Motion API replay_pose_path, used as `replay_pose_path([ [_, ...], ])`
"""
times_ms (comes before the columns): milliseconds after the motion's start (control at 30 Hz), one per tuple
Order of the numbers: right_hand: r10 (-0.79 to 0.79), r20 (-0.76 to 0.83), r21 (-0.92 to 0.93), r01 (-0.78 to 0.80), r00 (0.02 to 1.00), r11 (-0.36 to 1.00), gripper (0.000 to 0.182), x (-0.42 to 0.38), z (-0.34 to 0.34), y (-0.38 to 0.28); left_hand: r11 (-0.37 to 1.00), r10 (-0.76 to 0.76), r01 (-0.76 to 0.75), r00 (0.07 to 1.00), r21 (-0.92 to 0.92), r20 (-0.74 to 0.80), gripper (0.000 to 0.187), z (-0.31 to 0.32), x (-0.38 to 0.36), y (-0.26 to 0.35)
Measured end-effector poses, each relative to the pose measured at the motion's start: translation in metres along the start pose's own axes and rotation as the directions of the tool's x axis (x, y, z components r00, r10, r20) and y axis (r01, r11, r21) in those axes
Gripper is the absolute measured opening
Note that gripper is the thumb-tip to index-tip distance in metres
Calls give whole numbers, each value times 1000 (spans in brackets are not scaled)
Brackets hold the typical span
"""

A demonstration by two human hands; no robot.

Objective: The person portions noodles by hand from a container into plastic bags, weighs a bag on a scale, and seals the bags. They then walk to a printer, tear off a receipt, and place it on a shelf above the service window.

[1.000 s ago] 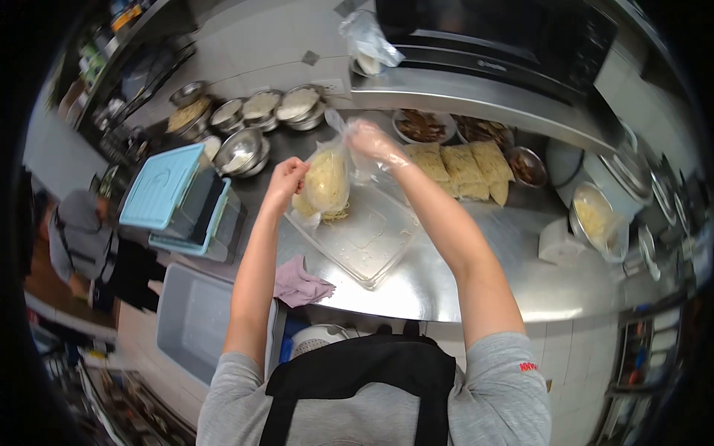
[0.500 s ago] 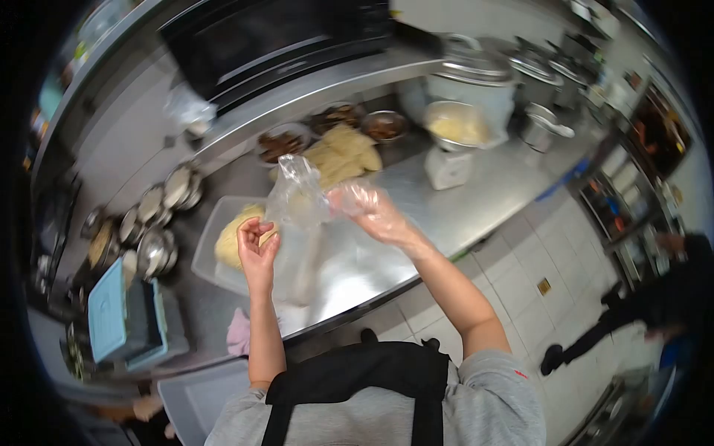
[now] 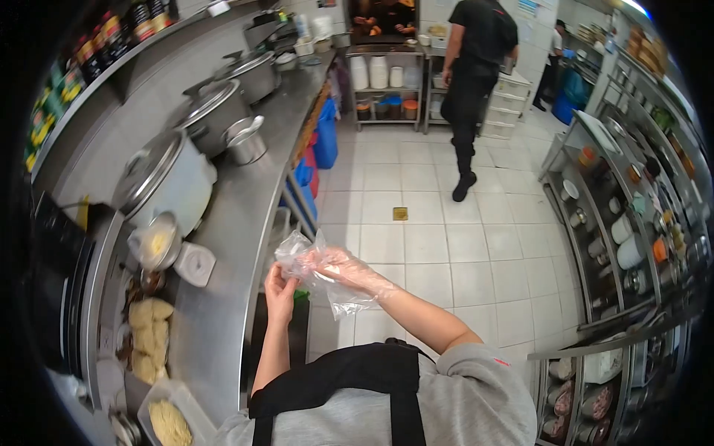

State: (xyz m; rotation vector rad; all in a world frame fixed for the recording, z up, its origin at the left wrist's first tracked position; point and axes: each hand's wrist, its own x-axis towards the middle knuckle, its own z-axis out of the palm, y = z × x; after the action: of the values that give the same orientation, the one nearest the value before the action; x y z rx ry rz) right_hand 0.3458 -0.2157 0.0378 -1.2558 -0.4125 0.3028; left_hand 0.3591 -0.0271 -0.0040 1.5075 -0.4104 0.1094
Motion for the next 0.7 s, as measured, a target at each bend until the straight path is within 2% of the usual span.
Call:
replay_pose_path([
  [67,-85,-148,-162,60,985,985,12,-11,-41,-7,941,-178,195,980,-276,85,21,36,28,-17],
  [100,-87,-254,-179,41,963,983,15,-13,-57,-11,934,-225,235,972,-270,67,13,54,42,-16],
  [133,-91,-261,-183,43,961,982,15,-17,-73,-15,933,-222,235,972,-273,76,13,68,56,-16],
  [200,-29,-406,-315,-110,913,943,24,-20,-98,-22,890,-294,329,943,-315,153,13,90,82,-19],
  [233,-26,-407,-317,-114,913,942,24,-16,-110,-20,886,-291,343,935,-311,202,28,98,95,-23],
  [267,-30,-431,-207,-66,902,976,23,-11,-122,-14,885,-292,344,935,-314,202,28,106,106,-26],
  [300,-32,-456,-95,-13,889,995,23,-3,-135,-8,880,-261,340,930,-331,261,39,114,118,-19],
  [333,-33,-457,-96,-13,889,995,23,6,-148,1,875,-228,336,920,-347,318,50,120,130,-18],
  [367,-182,-470,-305,34,864,952,23,17,-163,11,864,-246,369,902,-341,354,62,122,144,-29],
  [400,-326,-451,-501,67,831,863,23,30,-174,14,862,-246,372,901,-344,357,62,126,161,-41],
  [433,-324,-453,-503,62,830,862,23,44,-185,16,871,-240,368,897,-325,371,59,130,179,-54],
  [500,-576,-382,-711,168,722,682,24,75,-207,17,879,-231,361,893,-310,386,56,137,216,-81],
  [533,-579,-378,-715,170,722,678,24,92,-221,15,901,-191,314,907,-301,374,52,140,236,-94],
  [600,-621,-289,-886,42,728,462,30,126,-251,2,921,-141,256,922,-295,360,48,139,283,-112],
  [633,-624,-280,-889,47,730,455,30,145,-265,-7,917,-178,284,920,-280,349,45,137,309,-119],
  [700,-647,-407,-777,128,645,616,39,175,-295,-27,907,-221,317,919,-277,328,43,133,361,-127],
])
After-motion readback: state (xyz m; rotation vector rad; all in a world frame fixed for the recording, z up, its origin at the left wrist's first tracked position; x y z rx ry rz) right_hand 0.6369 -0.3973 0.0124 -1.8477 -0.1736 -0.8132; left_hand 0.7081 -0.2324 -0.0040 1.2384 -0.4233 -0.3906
